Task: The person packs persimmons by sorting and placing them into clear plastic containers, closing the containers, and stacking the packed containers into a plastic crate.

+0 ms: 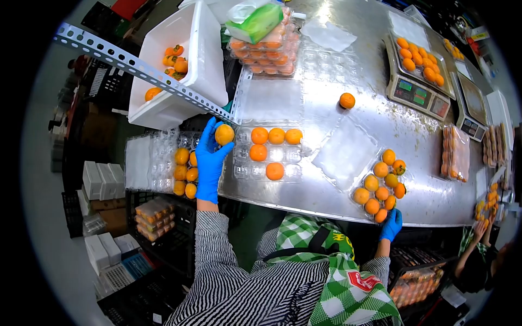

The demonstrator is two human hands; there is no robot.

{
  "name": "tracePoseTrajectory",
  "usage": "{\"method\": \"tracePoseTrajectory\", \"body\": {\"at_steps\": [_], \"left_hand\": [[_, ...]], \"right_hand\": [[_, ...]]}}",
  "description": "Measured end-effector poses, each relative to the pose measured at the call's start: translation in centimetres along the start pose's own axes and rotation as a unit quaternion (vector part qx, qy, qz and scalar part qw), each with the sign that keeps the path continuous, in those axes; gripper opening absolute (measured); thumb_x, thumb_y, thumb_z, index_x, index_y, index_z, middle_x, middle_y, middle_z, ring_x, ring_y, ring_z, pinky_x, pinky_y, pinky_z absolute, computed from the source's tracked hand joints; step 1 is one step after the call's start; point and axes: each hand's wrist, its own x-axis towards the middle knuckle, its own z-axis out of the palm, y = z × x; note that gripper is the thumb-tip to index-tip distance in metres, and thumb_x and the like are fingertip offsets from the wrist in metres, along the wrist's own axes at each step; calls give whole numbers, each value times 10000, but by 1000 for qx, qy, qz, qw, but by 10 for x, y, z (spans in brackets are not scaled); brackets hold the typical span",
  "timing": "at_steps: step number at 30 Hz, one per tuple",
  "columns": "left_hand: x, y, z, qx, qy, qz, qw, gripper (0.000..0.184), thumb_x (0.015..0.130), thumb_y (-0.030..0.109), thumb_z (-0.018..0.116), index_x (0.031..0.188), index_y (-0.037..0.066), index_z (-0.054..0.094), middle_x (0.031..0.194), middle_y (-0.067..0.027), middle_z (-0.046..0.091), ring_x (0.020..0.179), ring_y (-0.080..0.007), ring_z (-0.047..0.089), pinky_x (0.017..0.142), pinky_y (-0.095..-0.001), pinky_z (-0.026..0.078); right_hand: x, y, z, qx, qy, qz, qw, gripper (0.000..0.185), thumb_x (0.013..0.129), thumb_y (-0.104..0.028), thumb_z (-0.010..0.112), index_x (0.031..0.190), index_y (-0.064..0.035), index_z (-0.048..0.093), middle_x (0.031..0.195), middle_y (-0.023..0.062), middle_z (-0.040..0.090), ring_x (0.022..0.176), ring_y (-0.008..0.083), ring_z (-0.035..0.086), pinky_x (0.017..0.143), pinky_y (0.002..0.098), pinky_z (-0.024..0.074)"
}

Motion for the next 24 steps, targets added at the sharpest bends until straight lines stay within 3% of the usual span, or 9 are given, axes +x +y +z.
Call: {"method": "tracePoseTrajectory", "body": {"at_steps": [4, 6, 10, 11, 15, 18, 21, 24], "left_hand": [[2, -17, -9, 140, 69, 60, 986, 644, 685, -40, 728, 1278, 24, 485, 1189, -88, 521, 1099, -221, 519, 966, -326, 419], [5, -23, -20, 266, 133, 90, 950, 594, 680, -31, 734, 1233, 21, 522, 1179, -94, 516, 1080, -230, 519, 950, -332, 424], [22, -29, -50, 370, 220, 122, 895, 570, 679, -13, 743, 1208, 91, 561, 1077, -102, 524, 1030, -261, 524, 914, -351, 440], [27, -36, -62, 384, 213, 130, 889, 603, 671, 51, 766, 1235, 94, 558, 1080, -130, 536, 981, -290, 556, 859, -361, 470], [41, -53, -100, 542, 151, 11, 826, 611, 628, 183, 790, 1204, 150, 588, 1092, -155, 574, 990, -355, 568, 861, -435, 468], [42, -56, -104, 580, 104, -67, 805, 579, 630, 177, 786, 1179, 145, 605, 1088, -167, 609, 975, -348, 588, 859, -434, 471], [39, -64, -104, 557, 104, -34, 823, 532, 646, 139, 776, 1152, 111, 614, 1074, -171, 633, 968, -325, 610, 863, -404, 475], [45, -91, -121, 388, 120, -28, 913, 501, 661, 89, 766, 1136, 64, 607, 1086, -161, 637, 972, -287, 618, 862, -358, 476]], "right_hand": [[0, 0, 0, 1, 1, 10, 1000, 157, 929, -154, 536, 901, -9, 590, 812, -6, 560, 732, 86, 490, 666, 244, 462], [-1, 0, 0, -7, 0, 8, 1000, 158, 929, -156, 537, 903, -10, 591, 810, -6, 559, 732, 85, 490, 663, 243, 462], [1, 5, -1, -33, 5, -12, 999, 164, 930, -163, 539, 912, -10, 595, 815, -5, 560, 732, 86, 490, 662, 247, 464], [1, 5, -1, -23, 8, -9, 1000, 165, 929, -164, 541, 914, -9, 595, 817, -4, 560, 732, 87, 491, 663, 248, 464], [-2, -1, 2, 1, 10, 1, 1000, 167, 923, -165, 550, 912, -5, 597, 824, 2, 561, 730, 89, 491, 668, 254, 467], [-1, 3, 1, -15, 14, -10, 1000, 165, 921, -162, 553, 902, -4, 598, 816, 4, 561, 724, 88, 490, 662, 254, 466], [0, 6, 1, -19, 18, -13, 1000, 171, 921, -164, 553, 893, -1, 597, 800, 3, 561, 716, 88, 485, 653, 253, 461], [-1, 7, 2, -6, 22, -4, 1000, 190, 918, -177, 555, 883, 5, 598, 773, 1, 564, 701, 90, 478, 640, 256, 452]]}}
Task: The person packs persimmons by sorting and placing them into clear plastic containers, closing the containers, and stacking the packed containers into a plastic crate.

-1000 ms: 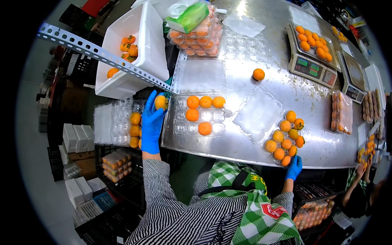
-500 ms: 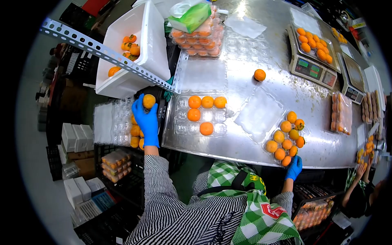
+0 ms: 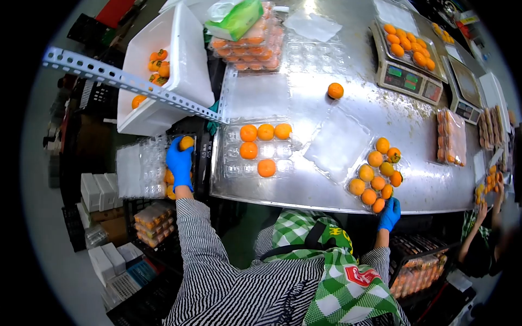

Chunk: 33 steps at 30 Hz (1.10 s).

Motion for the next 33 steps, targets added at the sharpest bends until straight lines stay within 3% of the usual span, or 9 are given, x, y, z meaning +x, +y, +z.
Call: {"method": "tracePoseTrajectory", "body": {"at_steps": [4, 12, 14, 18, 20, 25, 28, 29, 33], "left_hand": [[-13, 16, 6, -26, 84, -21, 996, 407, 668, 62, 765, 1036, 12, 597, 999, -113, 642, 886, -212, 592, 825, -325, 471], [-33, 53, 12, 172, 167, 48, 970, 298, 706, 261, 760, 811, 31, 602, 703, -107, 614, 607, -248, 564, 592, -384, 447], [-28, 42, 13, 251, 185, 135, 940, 282, 689, 294, 753, 768, 59, 619, 741, -109, 617, 653, -277, 580, 596, -410, 423], [-40, 76, 19, 355, 176, 83, 915, 276, 731, 330, 700, 815, 73, 645, 866, -118, 618, 801, -311, 579, 662, -451, 429], [-43, 80, 27, 301, 221, 195, 907, 241, 768, 281, 676, 823, 48, 643, 899, -130, 611, 855, -315, 564, 700, -451, 443], [-96, 153, 69, 105, 110, 280, 948, 212, 827, 110, 613, 909, -86, 612, 1052, -223, 581, 1009, -325, 548, 854, -417, 455], [-163, 200, 109, -58, -39, 242, 968, 251, 846, 89, 605, 1053, -50, 576, 1184, -133, 514, 1023, -243, 543, 930, -356, 416], [-179, 204, 123, -22, -56, 321, 945, 195, 836, 88, 608, 1001, -17, 613, 1105, -133, 586, 1097, -272, 505, 938, -374, 400], [-246, 249, 152, -85, -214, 346, 909, 149, 771, 26, 629, 920, 29, 631, 1051, -132, 613, 992, -299, 566, 875, -374, 436]], "right_hand": [[-7, -14, 3, -31, 7, -6, 999, 200, 909, -188, 566, 913, 8, 607, 772, 25, 586, 706, 91, 494, 644, 263, 457], [-12, -24, 5, -77, 26, -11, 997, 182, 891, -168, 583, 937, 3, 627, 777, 48, 622, 706, 91, 512, 651, 268, 464], [-11, -20, 4, -89, 28, -8, 996, 201, 880, -172, 591, 961, 8, 629, 807, 89, 650, 725, 112, 542, 681, 290, 476], [-15, -37, 4, -124, 20, -22, 992, 223, 875, -201, 601, 962, 2, 625, 786, 115, 652, 720, 109, 550, 683, 302, 480], [-14, -33, 2, -118, 12, -26, 993, 227, 875, -223, 607, 959, -13, 625, 762, 102, 640, 693, 112, 542, 662, 301, 478], [-16, -43, -6, -44, -44, 34, 997, 252, 883, -240, 603, 1013, -24, 616, 774, 80, 630, 688, 99, 532, 634, 273, 470], [-14, -45, -17, -43, -95, 35, 994, 261, 888, -205, 582, 1086, -35, 594, 827, 85, 645, 724, 112, 569, 677, 266, 484], [-15, -58, -21, -51, -111, 41, 992, 261, 889, -198, 576, 1093, -37, 591, 829, 90, 646, 730, 119, 577, 685, 266, 486], [-12, -78, -32, -106, -110, -28, 988, 279, 862, -164, 595, 1123, -66, 576, 863, 113, 632, 740, 151, 599, 688, 275, 493]]}}
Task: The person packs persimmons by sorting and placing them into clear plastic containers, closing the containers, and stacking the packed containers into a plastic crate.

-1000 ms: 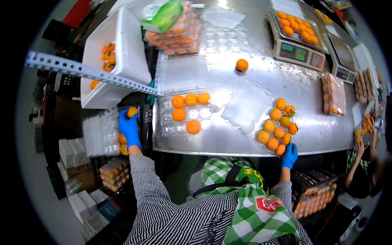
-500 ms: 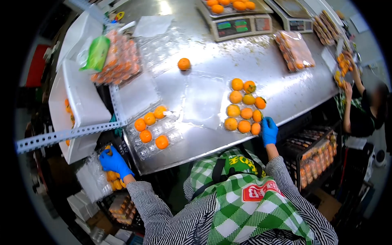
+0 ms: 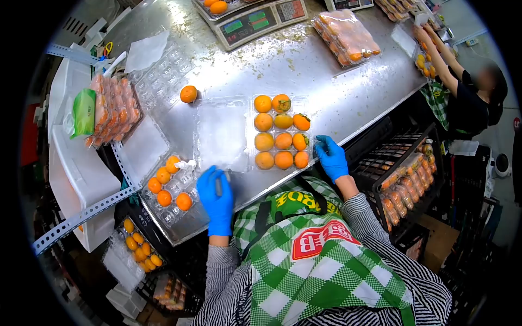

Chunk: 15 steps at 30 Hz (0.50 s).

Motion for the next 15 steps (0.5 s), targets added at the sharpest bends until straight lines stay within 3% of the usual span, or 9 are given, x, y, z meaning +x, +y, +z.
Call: {"method": "tracePoseTrajectory", "body": {"at_steps": [4, 5, 10, 15], "left_hand": [[-3, 30, 28, -68, -55, 24, 996, 144, 760, 9, 631, 899, 45, 625, 963, -113, 640, 933, -275, 586, 846, -363, 443], [-2, 32, 31, -66, -64, 29, 995, 141, 761, 13, 632, 898, 45, 625, 961, -111, 640, 927, -275, 586, 844, -362, 444], [7, 34, 33, -49, -73, 7, 996, 127, 770, 28, 628, 895, 52, 627, 950, -102, 638, 904, -270, 586, 828, -358, 451], [11, 23, 28, -55, -58, -35, 996, 120, 774, 31, 626, 891, 59, 631, 929, -100, 633, 895, -267, 586, 809, -353, 460]], "right_hand": [[2, -31, -8, -62, -6, -86, 994, 317, 826, -182, 652, 1119, -89, 577, 919, 92, 602, 715, 179, 595, 670, 284, 495], [3, -33, -5, -64, -36, -69, 995, 396, 797, -243, 687, 1145, -107, 557, 990, 82, 584, 764, 232, 607, 696, 318, 502], [14, -55, 6, -177, -61, -74, 979, 478, 767, -332, 695, 1157, -120, 516, 1045, 117, 539, 897, 314, 592, 769, 379, 498], [29, -39, 6, -146, -101, -67, 982, 444, 775, -330, 699, 1119, -97, 543, 1017, 118, 545, 867, 279, 600, 747, 368, 500]]}}
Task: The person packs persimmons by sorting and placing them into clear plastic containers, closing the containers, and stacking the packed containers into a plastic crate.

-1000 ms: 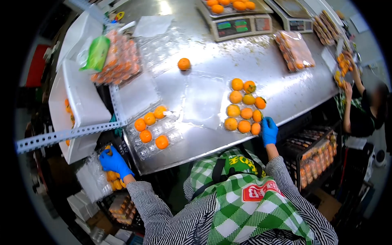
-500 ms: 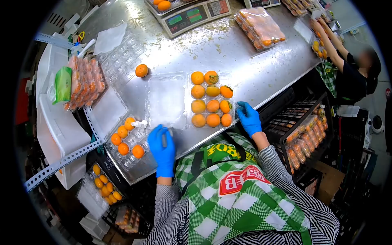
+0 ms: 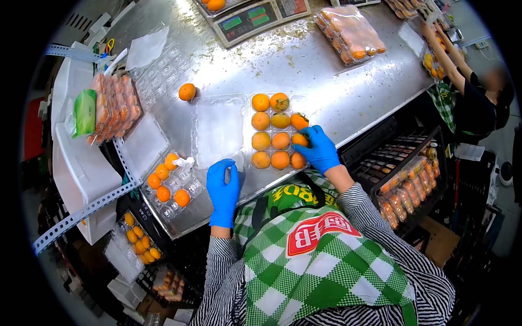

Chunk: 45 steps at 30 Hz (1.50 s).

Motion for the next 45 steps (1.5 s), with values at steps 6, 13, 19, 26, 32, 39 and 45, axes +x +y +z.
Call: {"method": "tracePoseTrajectory", "body": {"at_steps": [6, 13, 19, 26, 32, 39, 45], "left_hand": [[-2, 6, 2, -55, -45, -47, 996, 116, 796, 52, 632, 912, 51, 635, 901, -89, 633, 821, -212, 597, 756, -312, 476], [-2, 36, 28, -283, -201, -213, 913, 177, 857, 88, 623, 1012, 6, 640, 913, -33, 644, 837, -102, 583, 788, -251, 471], [5, 61, 53, -395, -259, -256, 844, 411, 841, 159, 669, 1197, 5, 533, 1088, -114, 597, 992, -156, 574, 863, -273, 471], [5, 48, 66, -396, -264, -238, 847, 381, 843, 160, 669, 1162, -11, 549, 1043, -94, 619, 945, -147, 595, 847, -273, 482], [2, 50, 79, -346, -274, -229, 868, 321, 845, 164, 667, 1098, -11, 577, 1008, -85, 628, 896, -138, 602, 790, -257, 488], [-4, 48, 81, -328, -277, -208, 879, 272, 875, 161, 621, 1069, -26, 586, 967, -91, 639, 872, -145, 613, 785, -267, 495], [-12, 40, 74, -337, -249, -229, 879, 249, 886, 141, 598, 1075, -20, 586, 970, -99, 638, 875, -149, 614, 793, -277, 496]], "right_hand": [[2, 7, -15, 314, -69, 161, 933, 358, 830, -249, 674, 1109, -48, 573, 962, 41, 607, 807, 123, 588, 682, 280, 493], [-14, -3, -19, 603, -108, 186, 768, 317, 869, -160, 614, 1139, -13, 538, 1002, 80, 602, 842, 160, 599, 685, 286, 513], [-29, -23, -5, 645, -130, 118, 744, 366, 858, -140, 615, 1189, -23, 512, 1129, 115, 567, 1003, 199, 574, 801, 310, 497], [-39, -19, 0, 613, -108, 97, 776, 434, 852, -80, 603, 1266, -35, 480, 1180, 96, 557, 1045, 202, 563, 842, 314, 486], [-41, -15, -1, 564, -71, 94, 817, 459, 837, -81, 632, 1271, -35, 488, 1145, 85, 577, 1032, 175, 558, 848, 293, 479], [-22, 6, 5, 378, 45, 137, 914, 381, 825, -169, 677, 1162, -32, 564, 1017, 45, 597, 876, 129, 582, 793, 272, 485], [-5, -1, 4, 68, 98, -1, 993, 266, 811, -196, 689, 1022, -60, 603, 883, 85, 566, 707, 163, 559, 665, 287, 475]]}}
